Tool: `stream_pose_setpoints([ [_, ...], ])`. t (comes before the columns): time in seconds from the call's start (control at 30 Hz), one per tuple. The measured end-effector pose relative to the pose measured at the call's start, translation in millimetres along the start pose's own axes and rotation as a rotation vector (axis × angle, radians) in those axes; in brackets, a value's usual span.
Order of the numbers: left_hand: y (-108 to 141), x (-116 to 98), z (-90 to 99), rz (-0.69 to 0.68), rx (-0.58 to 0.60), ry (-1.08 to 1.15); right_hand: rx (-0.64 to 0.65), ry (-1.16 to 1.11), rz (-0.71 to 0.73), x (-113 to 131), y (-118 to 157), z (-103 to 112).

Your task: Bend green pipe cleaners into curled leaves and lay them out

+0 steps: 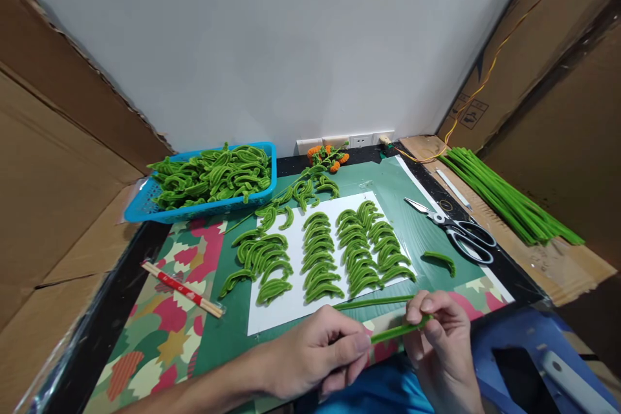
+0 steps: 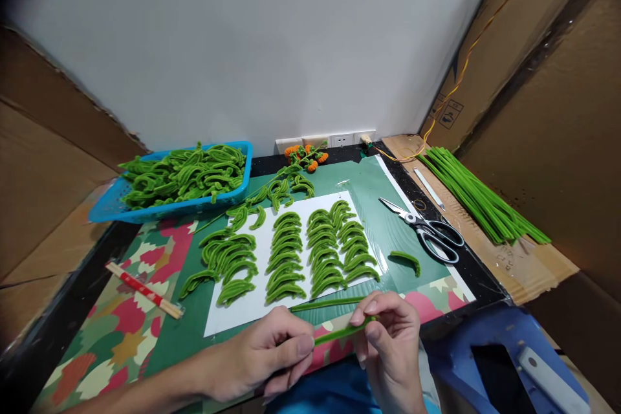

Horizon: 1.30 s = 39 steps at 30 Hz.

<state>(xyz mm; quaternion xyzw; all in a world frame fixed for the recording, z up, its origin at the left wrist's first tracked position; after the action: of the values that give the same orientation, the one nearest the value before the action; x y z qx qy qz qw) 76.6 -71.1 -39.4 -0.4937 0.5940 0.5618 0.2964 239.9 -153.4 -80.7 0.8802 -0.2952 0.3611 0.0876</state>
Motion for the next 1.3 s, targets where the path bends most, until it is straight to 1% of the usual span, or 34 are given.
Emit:
stream_pose_setpoints([
  [0.1, 0, 4, -0.7, 0.034, 0.001, 0.026, -0.011, 0.023, -0.01, -5, 6, 10],
  [0.17, -1, 7, -1.8, 0.055, 0.008, 0.066, -0.004, 0.028, -0.037, -7, 8, 12],
  [0.23, -1, 7, -2.3, 0.062, 0.015, 0.072, 0.02, 0.027, -0.048, -5, 7, 8],
  [0.33, -2, 6, -2.8, 0.046, 0.036, 0.022, 0.028, 0.054, -0.009, 6, 0, -2],
  [0.5, -1, 3, -2.3, 0.043, 0.02, -0.07, -0.038, 0.16, 0.04, 20, -10, -14],
  [0.67, 0, -1, -4.1, 0.053, 0.002, -0.182, -0.131, 0.243, 0.077, 21, -6, -8],
  [0.83, -2, 5, -0.2, 0.067, -0.047, -0.098, -0.167, 0.338, 0.083, 25, -6, -1],
  [0.93, -3, 7, 0.9, 0.063, -0.06, -0.073, -0.16, 0.314, 0.011, 22, -8, -3],
  [1.03, -4, 8, -0.2, 0.064, -0.05, -0.073, -0.119, 0.23, -0.089, 14, -8, -12],
  [1.1, -4, 7, -1.1, 0.058, -0.043, -0.078, -0.102, 0.189, -0.117, 11, -7, -18],
  [1.2, -3, 7, -1.7, 0.06, -0.039, -0.107, -0.111, 0.186, -0.09, 11, -7, -22],
  [1.3, -3, 8, -0.9, 0.062, -0.055, -0.13, -0.139, 0.246, -0.031, 15, -6, -18],
])
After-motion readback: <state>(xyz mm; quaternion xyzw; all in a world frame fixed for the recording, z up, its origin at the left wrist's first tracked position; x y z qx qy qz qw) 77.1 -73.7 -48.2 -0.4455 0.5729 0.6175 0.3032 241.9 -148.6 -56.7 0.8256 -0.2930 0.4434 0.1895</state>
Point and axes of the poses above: each hand's wrist, its own y-axis away from the middle knuckle, its own z-axis out of the back of the hand, x = y × z, the point moved 6 cm from there along -y, towards the middle knuckle, and after that the axes turned 2 degrees about -y, right-handed, at the moved point
